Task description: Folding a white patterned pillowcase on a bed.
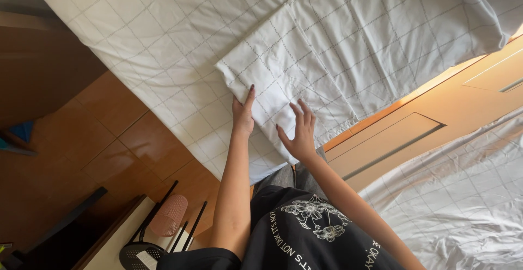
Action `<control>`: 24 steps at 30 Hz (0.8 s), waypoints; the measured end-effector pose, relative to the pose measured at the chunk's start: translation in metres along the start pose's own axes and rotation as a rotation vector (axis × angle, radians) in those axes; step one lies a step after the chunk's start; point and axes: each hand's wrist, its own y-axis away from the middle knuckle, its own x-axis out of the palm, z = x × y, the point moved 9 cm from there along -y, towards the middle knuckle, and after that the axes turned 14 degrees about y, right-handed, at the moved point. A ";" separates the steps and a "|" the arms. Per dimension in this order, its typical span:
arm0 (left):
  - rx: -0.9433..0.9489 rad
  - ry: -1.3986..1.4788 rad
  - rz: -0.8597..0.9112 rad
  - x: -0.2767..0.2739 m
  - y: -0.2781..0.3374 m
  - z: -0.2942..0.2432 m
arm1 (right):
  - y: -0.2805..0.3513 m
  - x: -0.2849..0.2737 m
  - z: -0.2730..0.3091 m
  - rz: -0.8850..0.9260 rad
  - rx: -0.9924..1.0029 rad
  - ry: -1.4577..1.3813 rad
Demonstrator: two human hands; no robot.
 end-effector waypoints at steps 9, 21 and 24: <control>0.063 -0.044 0.097 0.055 0.038 -0.021 | 0.013 -0.013 0.016 0.036 0.003 -0.070; 0.270 -0.327 0.322 0.101 0.063 -0.041 | -0.012 -0.039 -0.063 -0.071 0.142 -0.382; 0.184 -0.249 0.326 0.094 0.057 -0.039 | -0.038 -0.060 -0.093 -0.089 0.261 -0.330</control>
